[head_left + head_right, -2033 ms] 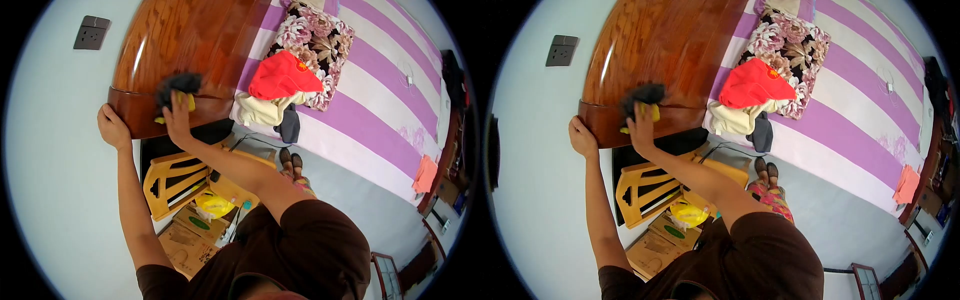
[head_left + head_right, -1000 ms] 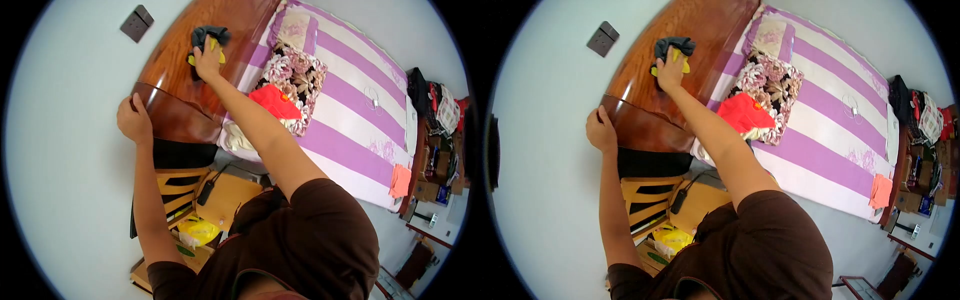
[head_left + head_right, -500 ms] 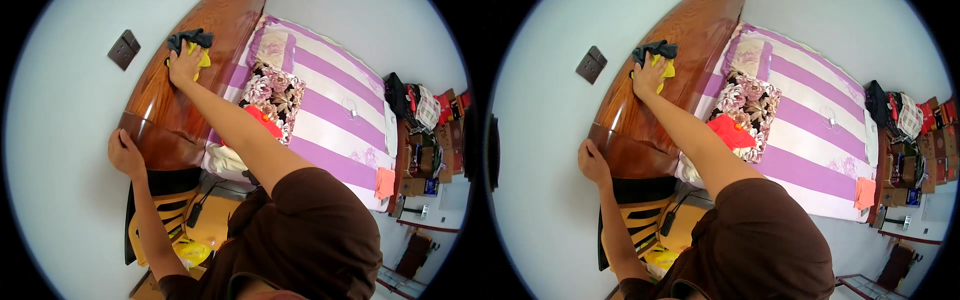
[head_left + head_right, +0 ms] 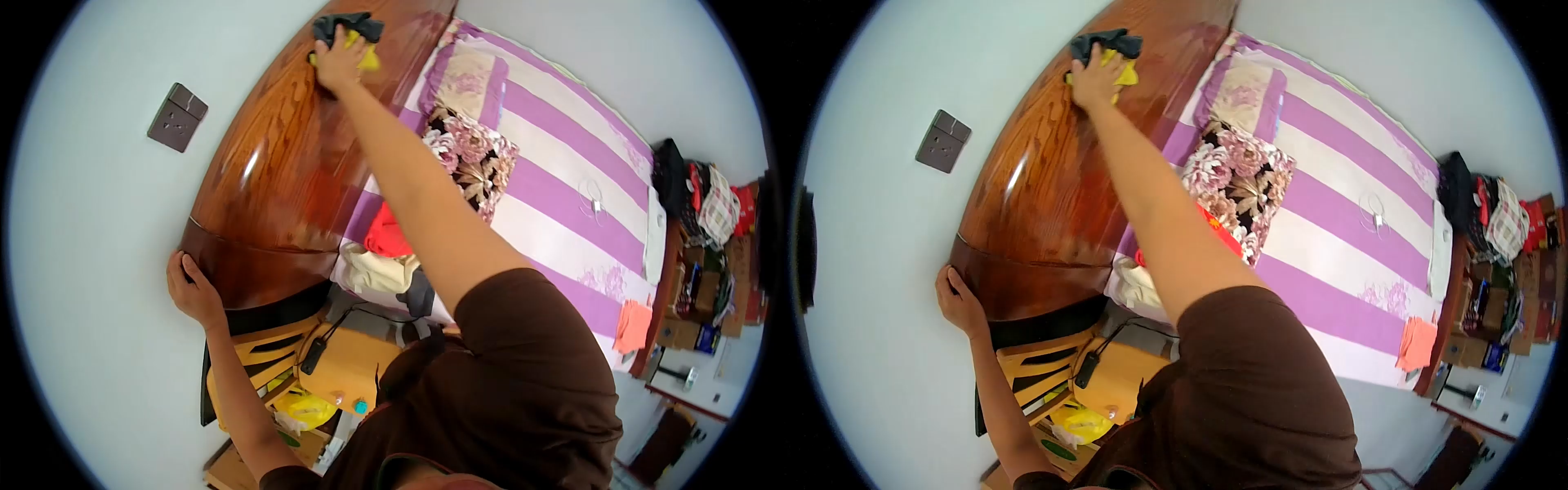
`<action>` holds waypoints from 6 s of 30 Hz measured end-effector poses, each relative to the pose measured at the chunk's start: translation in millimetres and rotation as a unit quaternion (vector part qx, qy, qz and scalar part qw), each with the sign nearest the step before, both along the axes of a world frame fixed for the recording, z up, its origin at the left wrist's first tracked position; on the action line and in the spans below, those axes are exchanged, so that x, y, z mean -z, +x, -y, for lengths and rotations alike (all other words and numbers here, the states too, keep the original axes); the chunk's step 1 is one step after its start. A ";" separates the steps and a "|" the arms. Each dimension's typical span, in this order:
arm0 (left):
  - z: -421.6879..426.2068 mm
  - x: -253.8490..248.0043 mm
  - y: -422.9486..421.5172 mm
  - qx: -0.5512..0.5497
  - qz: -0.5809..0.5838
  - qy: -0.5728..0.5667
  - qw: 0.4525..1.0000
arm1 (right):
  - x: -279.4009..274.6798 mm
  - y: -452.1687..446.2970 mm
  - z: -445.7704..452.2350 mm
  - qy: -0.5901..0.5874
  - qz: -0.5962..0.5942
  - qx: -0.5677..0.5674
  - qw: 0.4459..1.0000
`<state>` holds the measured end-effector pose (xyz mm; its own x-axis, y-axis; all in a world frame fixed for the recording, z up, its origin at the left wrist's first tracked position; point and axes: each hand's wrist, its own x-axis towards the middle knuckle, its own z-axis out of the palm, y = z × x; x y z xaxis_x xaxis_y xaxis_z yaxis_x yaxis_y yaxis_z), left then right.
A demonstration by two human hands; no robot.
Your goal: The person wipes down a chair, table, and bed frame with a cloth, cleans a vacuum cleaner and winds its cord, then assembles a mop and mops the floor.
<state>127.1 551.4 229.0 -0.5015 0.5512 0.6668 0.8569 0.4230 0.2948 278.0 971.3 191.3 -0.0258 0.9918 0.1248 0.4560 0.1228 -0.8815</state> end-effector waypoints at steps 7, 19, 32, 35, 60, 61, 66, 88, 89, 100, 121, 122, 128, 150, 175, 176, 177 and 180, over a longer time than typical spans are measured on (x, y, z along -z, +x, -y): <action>-6.3 -6.2 8.0 -0.023 -0.017 -0.010 1.000 | 10.8 20.8 -13.6 0.042 0.042 -0.074 0.995; -8.9 -7.2 15.5 -0.040 0.086 -0.049 0.994 | 26.2 5.3 167.6 0.132 0.039 -0.171 0.976; -4.8 -5.4 9.6 -0.037 0.016 -0.047 0.998 | -5.2 7.1 -4.7 0.108 0.009 -0.006 0.994; -7.1 -6.1 8.3 -0.041 0.016 -0.049 0.998 | -8.3 11.7 -21.6 0.100 0.016 -0.001 0.995; -11.8 -2.0 6.7 -0.111 -0.068 -0.155 0.979 | 4.9 72.6 -306.6 0.207 0.032 0.046 0.977; -14.1 -1.7 5.4 -0.116 -0.098 -0.161 0.975 | 5.3 73.7 -309.7 0.212 0.031 0.043 0.976; -107.5 -18.6 58.9 -0.061 -0.217 -0.139 0.964 | 14.8 65.7 -203.3 0.288 0.099 -0.140 0.942; -487.0 -31.9 116.7 0.246 -0.135 -0.332 0.901 | 249.5 103.9 -262.8 -0.036 -0.270 0.019 0.962; -488.0 -31.9 117.5 0.244 -0.129 -0.334 0.901 | 254.5 93.8 -210.7 -0.025 -0.256 0.021 0.966; -492.1 -32.1 116.4 0.254 -0.100 -0.349 0.897 | 207.1 71.4 -18.4 -0.120 -0.212 -0.161 0.956; -495.9 -35.3 120.3 0.251 -0.071 -0.354 0.898 | 301.2 147.9 -465.5 -0.111 -0.212 0.147 0.960; -495.3 -36.3 122.1 0.250 -0.070 -0.354 0.898 | 327.3 138.7 -431.1 -0.123 -0.258 0.152 0.946; -494.6 -35.8 122.6 0.245 -0.068 -0.359 0.898 | 296.2 86.5 -199.6 -0.208 -0.200 0.101 0.952; -498.2 -36.3 117.7 0.222 -0.063 -0.385 0.894 | 96.9 197.3 -639.5 0.068 -0.466 0.113 0.875; -499.2 -28.6 120.9 0.216 -0.046 -0.370 0.903 | 426.3 81.5 -188.6 -0.638 -0.541 0.209 0.506; -499.4 -28.3 121.1 0.213 -0.044 -0.369 0.903 | 424.9 99.0 -234.5 -0.597 -0.552 0.195 0.549; -499.3 -27.9 120.5 0.213 -0.044 -0.369 0.904 | 455.2 96.3 -277.0 -0.546 -0.575 0.187 0.580; -498.0 -27.9 119.0 0.212 -0.042 -0.372 0.903 | 435.4 131.5 -411.7 -0.380 -0.582 0.147 0.704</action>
<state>246.0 1049.5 256.9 -0.1053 0.9926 0.0598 0.9943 0.1060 -0.0094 409.4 1383.0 -244.1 -0.1243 0.7242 -0.6783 -0.7218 -0.5351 -0.4390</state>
